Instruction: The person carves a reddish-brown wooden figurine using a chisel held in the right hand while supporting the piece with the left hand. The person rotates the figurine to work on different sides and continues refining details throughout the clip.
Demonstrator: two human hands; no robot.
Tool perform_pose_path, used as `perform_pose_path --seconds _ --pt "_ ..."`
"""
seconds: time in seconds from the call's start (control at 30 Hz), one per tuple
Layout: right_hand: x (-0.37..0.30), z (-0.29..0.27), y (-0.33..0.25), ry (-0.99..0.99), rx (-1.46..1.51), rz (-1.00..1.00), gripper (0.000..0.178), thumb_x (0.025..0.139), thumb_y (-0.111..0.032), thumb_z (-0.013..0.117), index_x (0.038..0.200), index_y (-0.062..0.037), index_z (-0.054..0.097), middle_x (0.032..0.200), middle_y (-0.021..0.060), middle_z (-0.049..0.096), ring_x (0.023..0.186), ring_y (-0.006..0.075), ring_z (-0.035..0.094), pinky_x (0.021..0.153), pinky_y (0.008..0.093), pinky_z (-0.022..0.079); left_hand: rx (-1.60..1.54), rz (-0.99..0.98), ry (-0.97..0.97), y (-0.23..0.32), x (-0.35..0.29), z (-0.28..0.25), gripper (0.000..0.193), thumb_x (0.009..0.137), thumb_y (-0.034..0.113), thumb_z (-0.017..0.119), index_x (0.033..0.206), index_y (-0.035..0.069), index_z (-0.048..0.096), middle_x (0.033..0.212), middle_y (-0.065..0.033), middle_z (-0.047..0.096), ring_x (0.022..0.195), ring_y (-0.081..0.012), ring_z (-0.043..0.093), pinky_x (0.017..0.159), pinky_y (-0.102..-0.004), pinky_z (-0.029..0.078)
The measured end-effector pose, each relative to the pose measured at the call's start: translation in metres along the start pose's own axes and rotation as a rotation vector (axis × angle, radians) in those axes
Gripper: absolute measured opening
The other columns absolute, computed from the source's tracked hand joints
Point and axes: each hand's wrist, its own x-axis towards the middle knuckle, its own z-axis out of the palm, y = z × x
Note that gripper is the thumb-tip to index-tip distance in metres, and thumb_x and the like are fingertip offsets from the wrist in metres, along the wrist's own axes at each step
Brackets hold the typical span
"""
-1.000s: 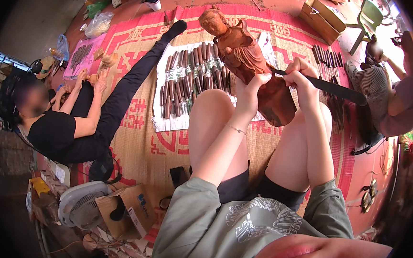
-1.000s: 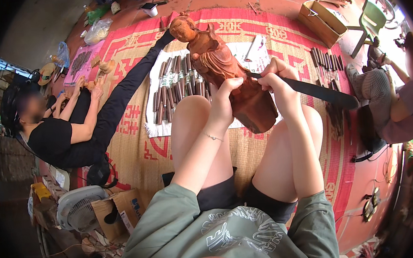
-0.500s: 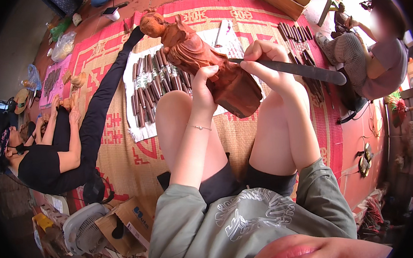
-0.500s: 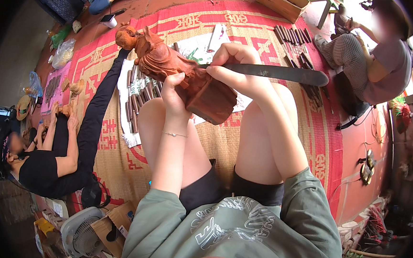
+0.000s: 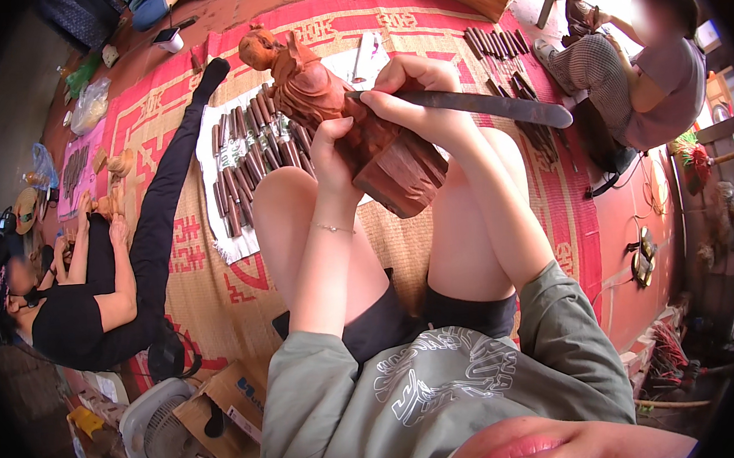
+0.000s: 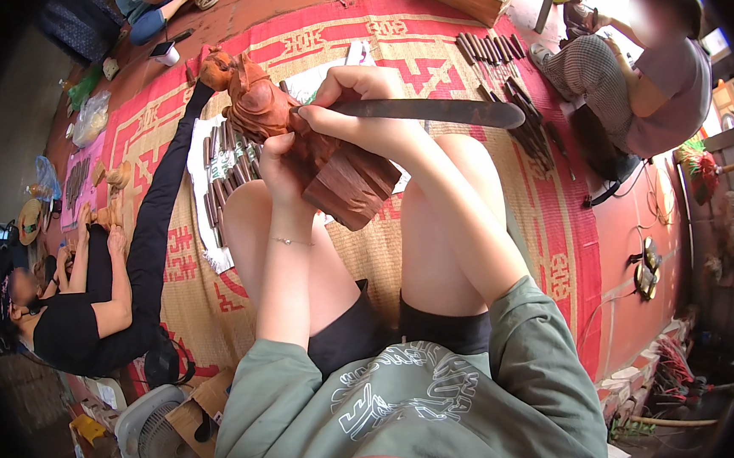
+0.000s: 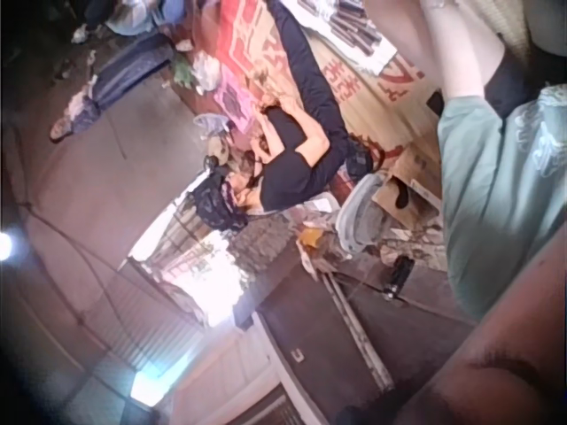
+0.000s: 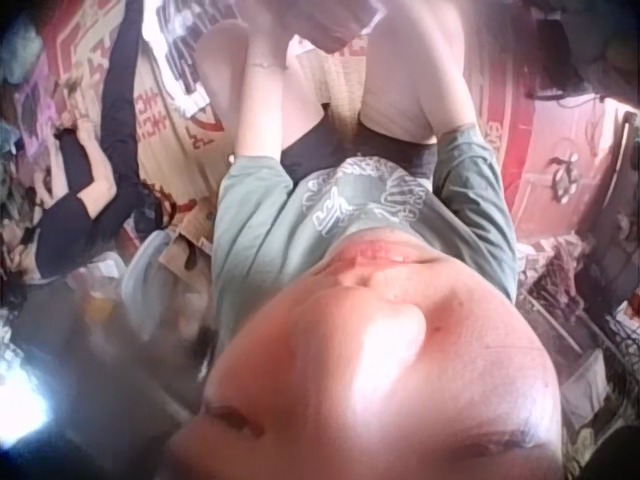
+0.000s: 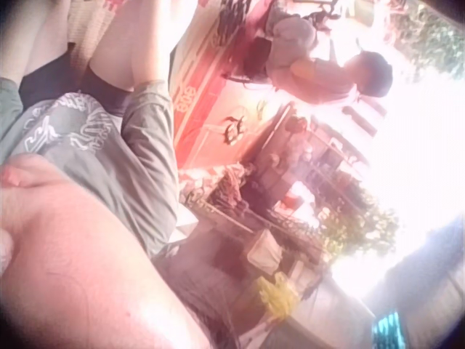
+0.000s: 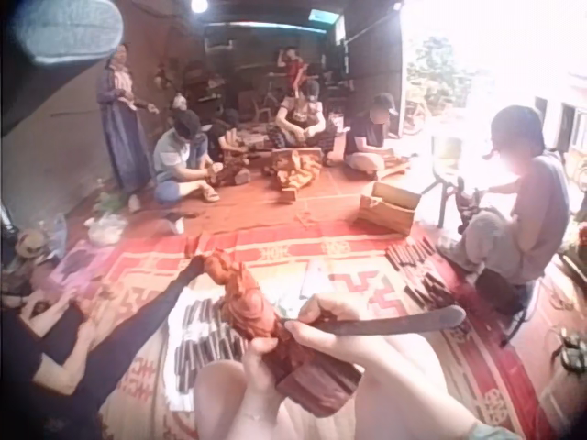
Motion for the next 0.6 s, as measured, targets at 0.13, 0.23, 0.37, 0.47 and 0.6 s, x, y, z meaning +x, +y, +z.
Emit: perform_pose_path --seconds 0.13,0.23,0.37,0.47,0.6 --pt "-0.002 0.001 -0.003 0.032 -0.112 0.019 0.020 0.076 -0.004 0.071 0.066 -0.0017 0.055 0.067 0.0015 0.060 0.063 0.0055 0.054 0.057 0.0209 0.043 0.002 -0.053 -0.011 -0.001 0.000 -0.005 0.049 0.079 0.022 0.050 0.122 -0.001 0.049 0.118 -0.0138 0.057 0.110 -0.0253 0.056 0.100 -0.0394 0.042" --pt "-0.007 -0.007 -0.003 -0.037 -0.163 0.025 0.023 0.075 0.000 0.070 0.063 -0.0019 0.050 0.065 0.0010 0.057 0.061 0.0055 0.051 0.056 0.0210 0.041 0.080 -0.012 0.046 0.002 -0.003 0.001 0.049 0.079 0.022 0.050 0.122 -0.002 0.049 0.115 -0.0143 0.059 0.107 -0.0260 0.058 0.099 -0.0387 0.043" --pt "-0.009 -0.013 0.001 -0.045 -0.202 -0.023 0.021 0.074 -0.007 0.072 0.061 -0.0017 0.056 0.058 -0.0008 0.057 0.055 0.0031 0.050 0.049 0.0207 0.038 0.261 -0.049 0.183 0.015 -0.005 0.008 0.052 0.075 0.026 0.055 0.120 0.001 0.049 0.109 -0.0136 0.060 0.101 -0.0263 0.059 0.091 -0.0402 0.047" --pt "-0.009 -0.003 -0.002 0.059 0.026 -0.019 0.020 0.073 -0.005 0.071 0.061 -0.0015 0.056 0.058 -0.0004 0.057 0.055 0.0033 0.050 0.049 0.0211 0.039 0.257 -0.051 0.088 0.015 -0.007 0.007 0.051 0.075 0.026 0.054 0.119 0.000 0.050 0.108 -0.0129 0.060 0.100 -0.0260 0.060 0.091 -0.0398 0.047" --pt "-0.006 -0.005 -0.005 -0.022 -0.104 -0.083 0.021 0.074 -0.006 0.070 0.060 -0.0016 0.055 0.058 0.0002 0.057 0.055 0.0043 0.052 0.049 0.0215 0.040 0.244 -0.118 0.108 0.020 -0.012 0.010 0.043 0.078 0.025 0.052 0.110 -0.003 0.059 0.101 -0.0119 0.066 0.092 -0.0217 0.064 0.086 -0.0342 0.049"
